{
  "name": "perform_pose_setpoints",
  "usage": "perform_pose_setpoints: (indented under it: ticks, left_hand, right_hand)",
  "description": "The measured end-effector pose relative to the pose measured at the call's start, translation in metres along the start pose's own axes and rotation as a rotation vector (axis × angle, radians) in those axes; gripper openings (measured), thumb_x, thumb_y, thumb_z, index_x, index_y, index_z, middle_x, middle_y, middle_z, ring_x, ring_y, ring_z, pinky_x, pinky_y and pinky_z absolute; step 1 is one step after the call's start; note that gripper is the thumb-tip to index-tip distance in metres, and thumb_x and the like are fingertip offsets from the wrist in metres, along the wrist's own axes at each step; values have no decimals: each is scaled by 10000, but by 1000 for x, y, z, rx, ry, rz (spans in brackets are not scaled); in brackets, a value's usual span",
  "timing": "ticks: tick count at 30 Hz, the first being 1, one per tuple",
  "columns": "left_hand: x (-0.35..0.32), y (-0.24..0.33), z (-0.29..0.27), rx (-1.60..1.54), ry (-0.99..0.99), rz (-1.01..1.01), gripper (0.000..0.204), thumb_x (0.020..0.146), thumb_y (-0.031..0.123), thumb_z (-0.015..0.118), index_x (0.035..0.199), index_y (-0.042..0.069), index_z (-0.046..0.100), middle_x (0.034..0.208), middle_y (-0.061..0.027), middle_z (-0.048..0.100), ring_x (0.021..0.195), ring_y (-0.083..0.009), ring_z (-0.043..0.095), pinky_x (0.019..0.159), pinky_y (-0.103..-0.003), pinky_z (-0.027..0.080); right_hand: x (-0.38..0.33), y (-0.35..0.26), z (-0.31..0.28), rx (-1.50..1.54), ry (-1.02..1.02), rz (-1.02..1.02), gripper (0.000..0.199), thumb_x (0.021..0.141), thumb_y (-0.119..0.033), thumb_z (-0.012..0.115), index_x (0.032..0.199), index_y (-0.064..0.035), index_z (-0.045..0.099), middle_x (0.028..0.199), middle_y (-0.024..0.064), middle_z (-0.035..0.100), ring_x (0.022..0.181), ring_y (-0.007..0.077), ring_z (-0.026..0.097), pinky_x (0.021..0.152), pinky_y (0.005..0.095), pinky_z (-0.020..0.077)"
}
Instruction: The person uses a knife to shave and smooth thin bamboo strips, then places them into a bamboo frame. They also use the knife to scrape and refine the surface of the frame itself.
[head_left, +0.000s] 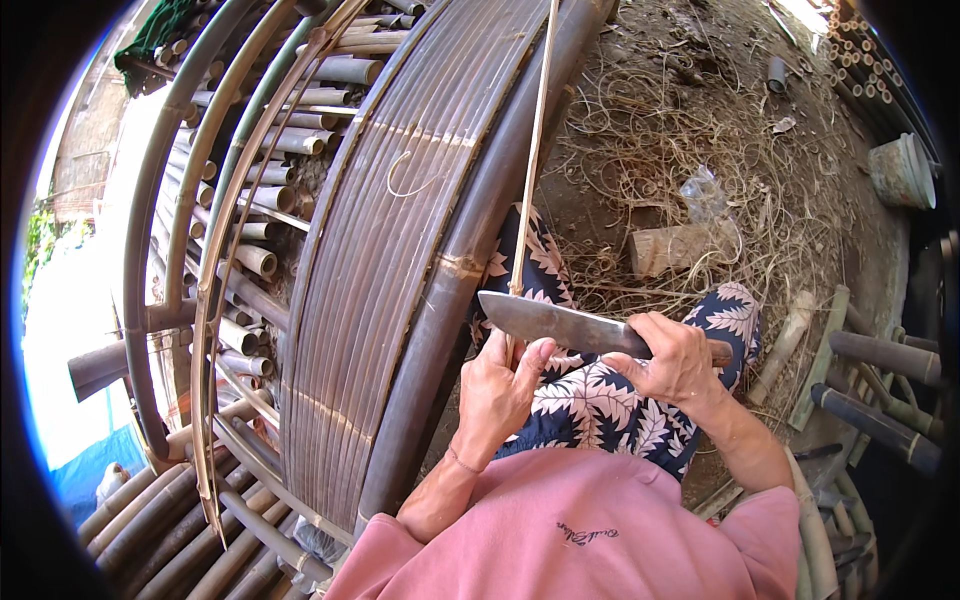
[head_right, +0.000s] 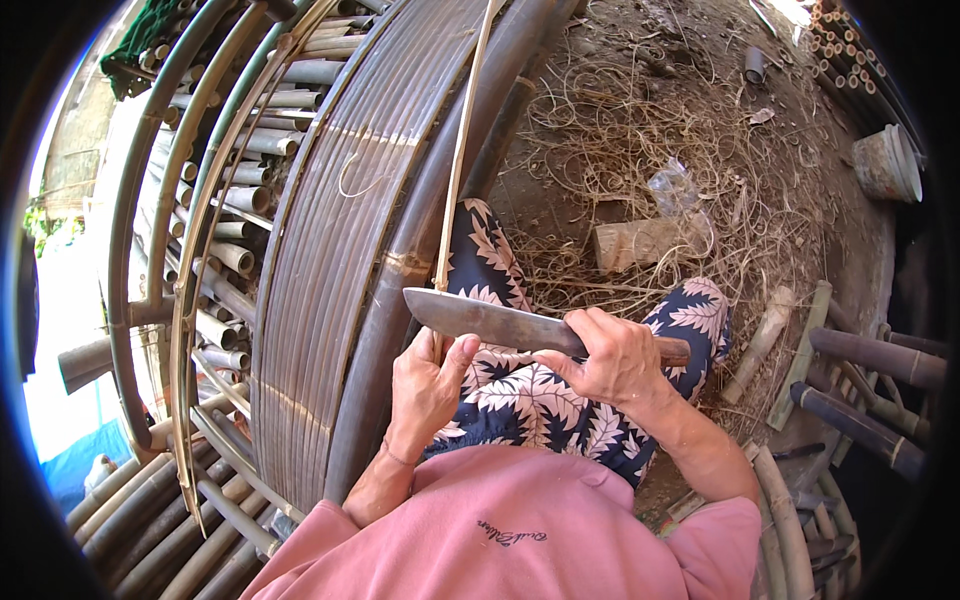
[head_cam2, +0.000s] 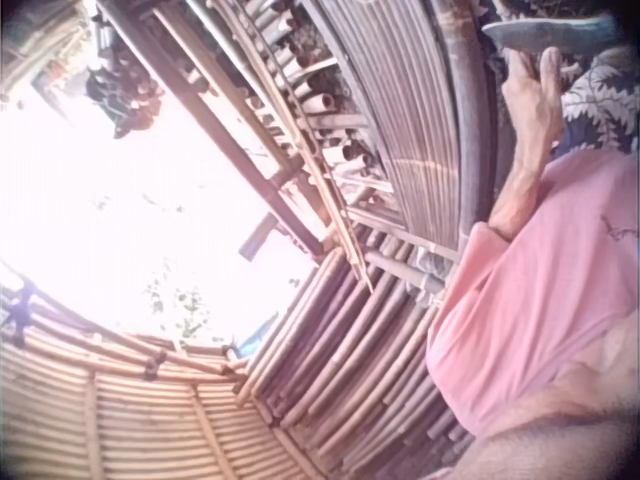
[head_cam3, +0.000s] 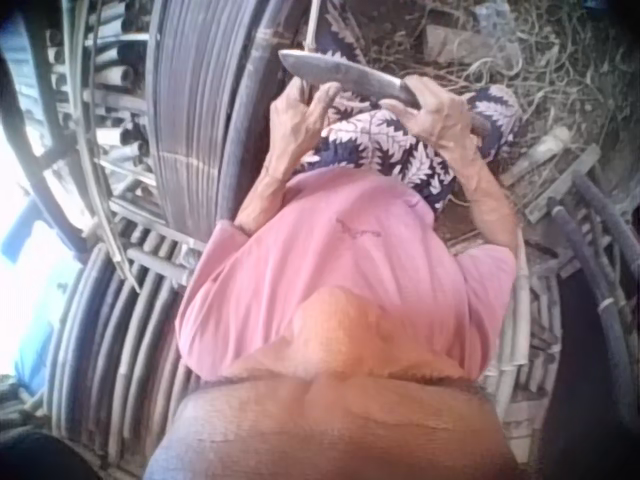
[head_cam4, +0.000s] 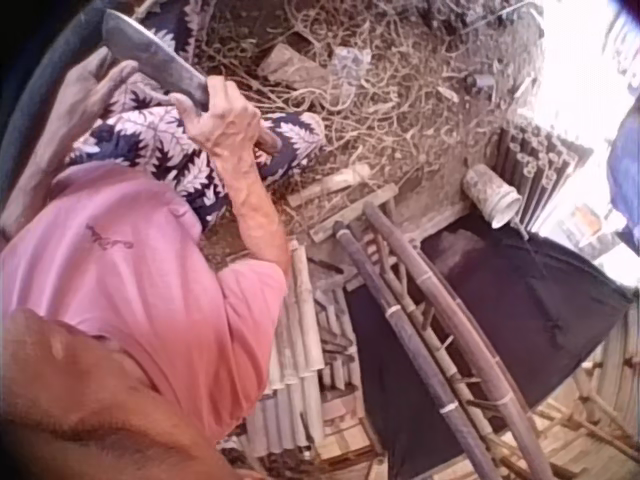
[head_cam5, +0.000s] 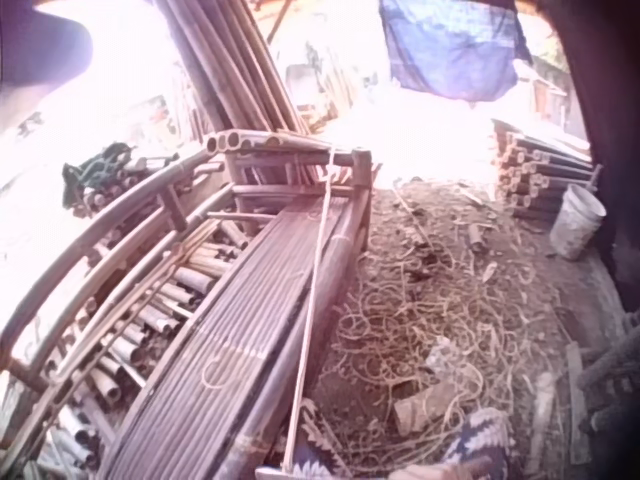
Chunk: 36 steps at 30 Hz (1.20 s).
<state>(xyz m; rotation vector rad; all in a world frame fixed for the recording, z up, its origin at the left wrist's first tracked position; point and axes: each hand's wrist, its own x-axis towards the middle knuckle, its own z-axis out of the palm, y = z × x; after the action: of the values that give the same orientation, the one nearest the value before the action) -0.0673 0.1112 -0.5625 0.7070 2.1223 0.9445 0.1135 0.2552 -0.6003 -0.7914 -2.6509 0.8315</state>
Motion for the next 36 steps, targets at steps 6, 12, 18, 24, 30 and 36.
perform_pose_setpoints:
  ticks: [6, 12, 18, 24, 30, 36]
  left_hand:
    - [15, -16, 15, -33, 95, 3, 381, 938, 385, 633, 918, 5, 615, 648, -160, 586, 558, -276, 573, 565, -372, 464]
    - [1, -12, -3, -648, -186, -38, 303, 1027, 288, 473, 1073, 20, 606, 685, 27, 480, 573, -58, 448, 541, -201, 392]
    - [-10, 30, -7, -654, -381, 2, 286, 1037, 220, 437, 1128, 3, 600, 639, 21, 501, 506, -35, 437, 448, -202, 355]
    - [-8, 32, 1, -613, -283, 73, 275, 1036, 205, 442, 1111, 4, 614, 609, 37, 485, 494, -28, 417, 443, -197, 345]
    - [-16, 24, -11, -671, -270, 59, 297, 1024, 211, 466, 1205, 12, 591, 611, 26, 484, 485, -33, 413, 446, -184, 340]
    - [-33, 23, -27, -818, -290, -10, 395, 1014, 224, 491, 1343, 6, 507, 638, 8, 493, 468, -38, 419, 428, -183, 337]
  right_hand:
    - [4, -18, 37, 158, 228, 237, 514, 897, -547, 601, 886, -33, 589, 702, 139, 597, 628, 324, 654, 539, 396, 506]
    - [24, -13, 11, 1638, 266, 356, 563, 998, -482, 478, 1178, 50, 517, 668, -39, 421, 550, 67, 475, 505, 219, 437]
    - [59, -22, -15, 1312, 26, 300, 347, 924, -141, 612, 1196, 71, 578, 622, -38, 506, 532, 54, 500, 509, 224, 450]
    - [70, -63, -32, 741, 105, 221, 171, 910, -193, 691, 906, -28, 648, 641, -67, 469, 605, 31, 405, 514, 226, 339]
    - [85, -34, -12, 859, 276, 231, 154, 955, -191, 582, 918, -45, 614, 654, -12, 535, 526, 88, 476, 489, 257, 412]
    - [100, -8, -49, 694, 332, 104, 236, 1009, -258, 495, 1000, -46, 598, 744, 58, 643, 545, 106, 564, 444, 264, 459]
